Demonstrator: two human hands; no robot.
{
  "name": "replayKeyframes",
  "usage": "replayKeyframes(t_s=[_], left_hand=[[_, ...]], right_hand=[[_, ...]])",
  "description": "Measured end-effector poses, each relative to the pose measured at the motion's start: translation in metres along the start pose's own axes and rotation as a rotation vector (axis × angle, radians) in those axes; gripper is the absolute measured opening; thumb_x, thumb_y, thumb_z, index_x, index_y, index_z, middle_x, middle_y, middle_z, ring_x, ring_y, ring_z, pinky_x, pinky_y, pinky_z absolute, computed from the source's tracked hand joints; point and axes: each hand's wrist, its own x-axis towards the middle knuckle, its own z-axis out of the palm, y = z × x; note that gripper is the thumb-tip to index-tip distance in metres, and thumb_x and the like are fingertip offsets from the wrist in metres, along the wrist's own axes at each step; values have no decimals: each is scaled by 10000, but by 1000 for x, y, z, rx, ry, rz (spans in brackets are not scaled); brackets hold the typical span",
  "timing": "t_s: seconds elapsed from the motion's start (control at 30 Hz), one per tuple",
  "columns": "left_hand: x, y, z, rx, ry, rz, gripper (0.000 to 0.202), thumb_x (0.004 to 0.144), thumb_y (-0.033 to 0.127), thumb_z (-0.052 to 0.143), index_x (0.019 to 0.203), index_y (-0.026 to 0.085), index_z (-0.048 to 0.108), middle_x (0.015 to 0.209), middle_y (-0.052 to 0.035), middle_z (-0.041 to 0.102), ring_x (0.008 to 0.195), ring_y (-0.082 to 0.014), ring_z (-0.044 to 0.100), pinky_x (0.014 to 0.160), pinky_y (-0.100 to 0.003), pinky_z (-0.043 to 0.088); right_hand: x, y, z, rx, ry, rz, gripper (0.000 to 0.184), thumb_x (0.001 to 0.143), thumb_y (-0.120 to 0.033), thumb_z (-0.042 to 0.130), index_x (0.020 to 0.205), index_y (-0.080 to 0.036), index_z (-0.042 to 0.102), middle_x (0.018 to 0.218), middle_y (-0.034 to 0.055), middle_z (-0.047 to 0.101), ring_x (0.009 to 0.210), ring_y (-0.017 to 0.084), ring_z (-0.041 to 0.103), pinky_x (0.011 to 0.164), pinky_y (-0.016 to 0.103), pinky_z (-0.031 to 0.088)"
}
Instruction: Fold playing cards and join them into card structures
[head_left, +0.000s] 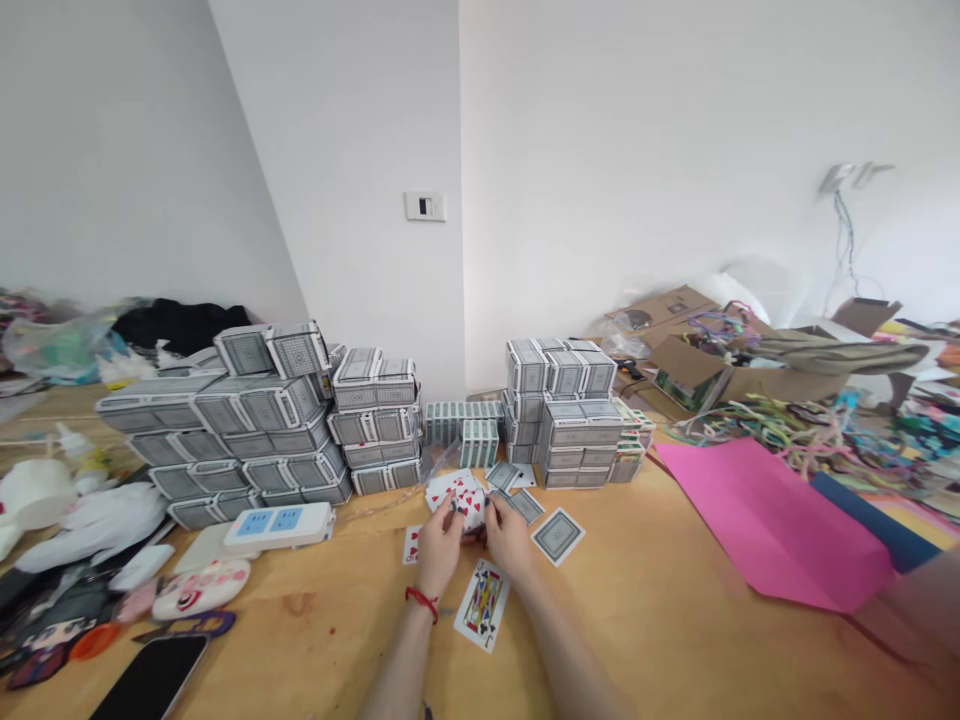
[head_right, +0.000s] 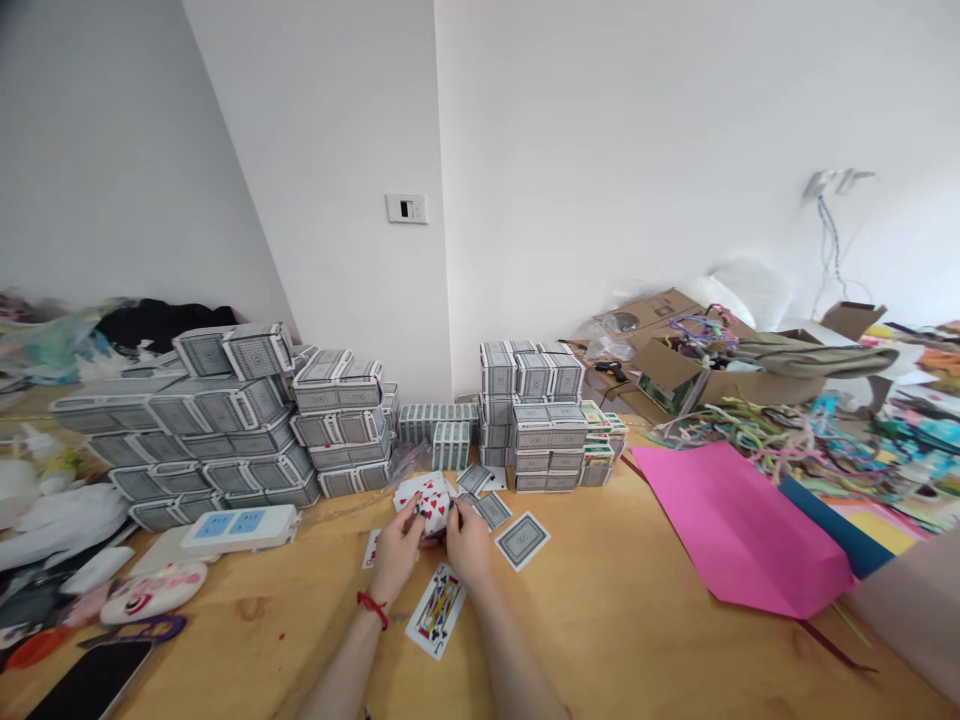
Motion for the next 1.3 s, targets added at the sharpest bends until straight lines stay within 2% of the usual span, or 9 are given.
replayKeyframes(t_s=[0.23, 0.43, 0.63, 0.83, 0.93, 1.1, 1.3], left_hand=[[0, -3, -2, 149, 13, 77, 414, 742, 256, 396, 1119, 130, 511, 723, -47, 649, 562, -144, 561, 542, -260, 452], [-1, 1, -1, 57, 38, 180, 476, 713, 235, 473, 1186, 190, 435, 1011, -76, 612, 834, -165, 589, 719, -278, 464], [1, 2, -3, 175, 30, 292, 320, 696, 260, 521, 1004, 205, 589, 1029, -66, 609, 918, -182, 567, 805, -315, 443], [0, 3, -5, 212, 54, 288, 268, 721, 290, 489, 928, 198, 632, 952, -67, 648, 868, -190, 591, 791, -338, 453], [0, 4, -6, 229, 75, 269, 260, 709, 295, 491, 885, 186, 650, 902, -75, 664, 819, -199, 603, 754, -341, 464], [-1, 6, -4, 252, 101, 191, 293, 712, 301, 470, 915, 168, 634, 832, -78, 675, 686, -189, 608, 666, -327, 474], [-1, 6, -5, 231, 151, 159, 335, 724, 284, 444, 997, 161, 595, 942, -88, 649, 787, -196, 601, 722, -322, 453]], right_hand=[[2, 1, 0, 45, 42, 1, 330, 761, -301, 395, 1010, -176, 572, 910, 68, 647, 812, 192, 588, 741, 296, 427], [3, 3, -1, 62, 7, -29, 337, 766, -302, 397, 1017, -180, 585, 1029, 72, 613, 950, 201, 546, 849, 328, 387], [3, 8, 1, 66, -51, -84, 314, 756, -311, 429, 991, -200, 604, 962, 58, 640, 861, 199, 579, 792, 329, 428], [3, 7, 1, 78, -66, -79, 290, 727, -306, 474, 954, -194, 617, 888, 59, 656, 776, 204, 590, 728, 325, 443], [3, 6, 0, 117, -60, -53, 288, 732, -353, 473, 913, -195, 631, 857, 56, 660, 752, 204, 588, 712, 320, 440], [4, 6, -1, 208, -42, 51, 304, 715, -430, 476, 808, -185, 629, 715, 35, 651, 650, 189, 579, 593, 280, 441], [3, 4, -1, 367, -78, 158, 274, 717, -450, 465, 785, -195, 536, 510, -36, 538, 427, 129, 502, 407, 222, 391]])
